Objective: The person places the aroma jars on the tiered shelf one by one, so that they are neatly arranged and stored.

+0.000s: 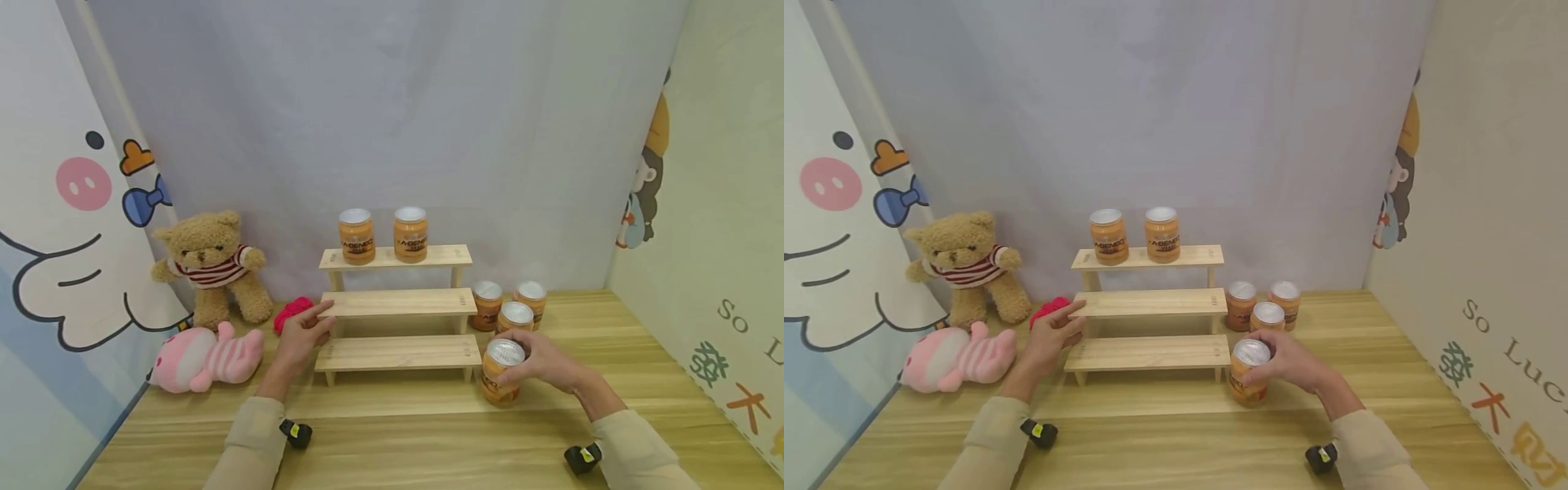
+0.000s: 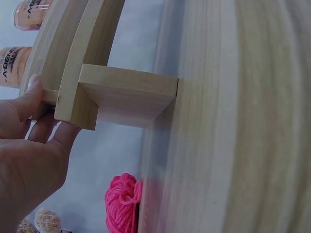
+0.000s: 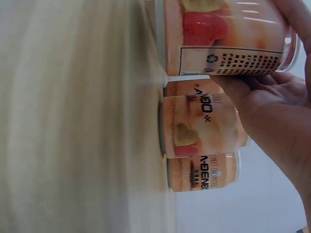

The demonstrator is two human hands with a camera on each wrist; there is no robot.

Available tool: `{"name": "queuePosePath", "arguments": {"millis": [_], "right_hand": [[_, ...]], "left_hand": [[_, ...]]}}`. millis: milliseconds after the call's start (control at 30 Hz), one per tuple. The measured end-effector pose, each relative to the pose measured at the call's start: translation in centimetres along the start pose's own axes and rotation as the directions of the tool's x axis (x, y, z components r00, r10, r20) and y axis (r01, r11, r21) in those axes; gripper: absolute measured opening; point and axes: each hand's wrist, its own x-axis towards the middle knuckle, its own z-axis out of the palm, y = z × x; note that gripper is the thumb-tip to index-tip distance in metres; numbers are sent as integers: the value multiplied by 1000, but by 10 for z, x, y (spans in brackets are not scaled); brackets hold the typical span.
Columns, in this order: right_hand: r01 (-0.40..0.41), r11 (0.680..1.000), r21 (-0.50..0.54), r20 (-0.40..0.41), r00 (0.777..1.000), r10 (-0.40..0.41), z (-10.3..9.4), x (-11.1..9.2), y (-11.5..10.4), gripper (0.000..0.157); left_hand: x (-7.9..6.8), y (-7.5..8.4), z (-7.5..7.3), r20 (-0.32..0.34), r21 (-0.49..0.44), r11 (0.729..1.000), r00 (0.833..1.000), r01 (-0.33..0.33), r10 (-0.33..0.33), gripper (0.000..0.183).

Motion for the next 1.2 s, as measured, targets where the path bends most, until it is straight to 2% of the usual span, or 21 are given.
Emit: {"name": "queuePosePath", "arguments": {"millis": [567,800,1000,1200], "right_hand": [[32,997,-68,-45,998,-35,-5,7,-32,61],[46,994,-97,-38,998,-50,-4,24,-50,59],[72,995,-68,-26,997,-74,5,42,-68,62],[61,996,-62,-43,997,-64,15,57,-84,63]], "left_hand": [[1,-3,-2,13,-30,999,1000,-28,29,43],[1,-3,-2,6,-26,999,999,-34,34,43],[3,-4,-1,8,-29,999,1000,-25,25,44],[1,-2,-1,9,-6,1000,1000,-4,4,45]]}}
